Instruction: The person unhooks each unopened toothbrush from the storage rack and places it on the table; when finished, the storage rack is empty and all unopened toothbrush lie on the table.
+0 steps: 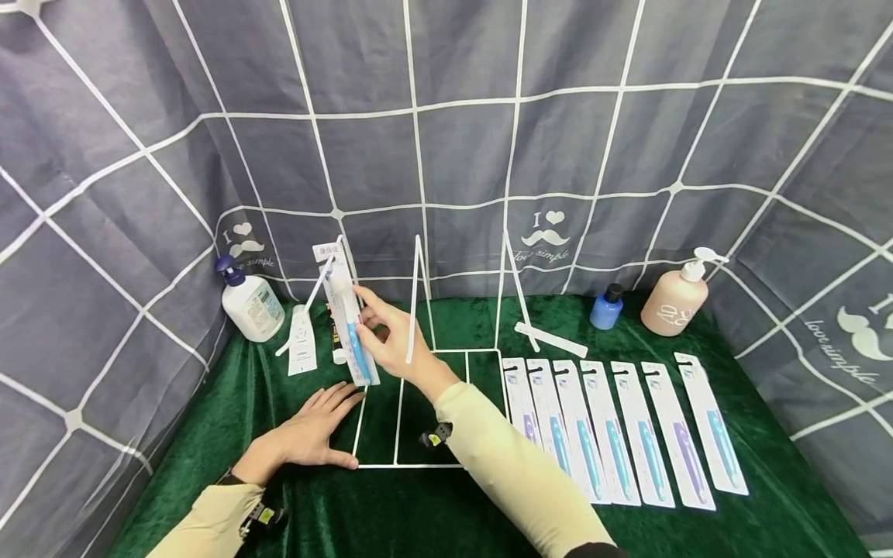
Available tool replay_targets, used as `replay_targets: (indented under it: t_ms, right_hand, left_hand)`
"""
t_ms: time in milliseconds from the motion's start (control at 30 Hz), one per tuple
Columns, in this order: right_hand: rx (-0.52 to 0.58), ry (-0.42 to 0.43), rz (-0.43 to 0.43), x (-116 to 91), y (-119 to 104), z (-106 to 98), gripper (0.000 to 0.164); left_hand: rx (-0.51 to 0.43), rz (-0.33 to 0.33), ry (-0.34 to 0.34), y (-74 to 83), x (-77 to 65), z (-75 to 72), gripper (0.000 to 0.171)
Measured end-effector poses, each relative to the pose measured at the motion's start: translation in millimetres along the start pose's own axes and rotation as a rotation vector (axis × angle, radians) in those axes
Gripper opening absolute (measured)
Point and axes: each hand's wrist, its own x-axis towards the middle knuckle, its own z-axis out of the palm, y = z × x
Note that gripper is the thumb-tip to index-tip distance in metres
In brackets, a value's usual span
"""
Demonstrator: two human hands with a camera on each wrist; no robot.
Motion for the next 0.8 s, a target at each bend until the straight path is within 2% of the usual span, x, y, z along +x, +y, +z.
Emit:
replay_targets:
  t_ms: [233,500,800]
  right_hand:
    - [0.009,-0.021,-0.052,-11.5,-17.0,0.7,0.053]
    - [0.036,-0.079,-0.027,-23.8,-33.2,0.0,0.053]
    - [0.045,-0.080,-0.120,-38.6,-47.9,4.2,0.055]
  left_hand:
    - [-0.010,-0.028,-0.043,0.4,-1.3,-1.4,0.108]
    - [-0.032,-0.047,-0.056,2.0,-0.7,-2.1,0.110]
    - [-0.102,-0.057,-0.072,0.4,-2.3,-1.1,0.113]
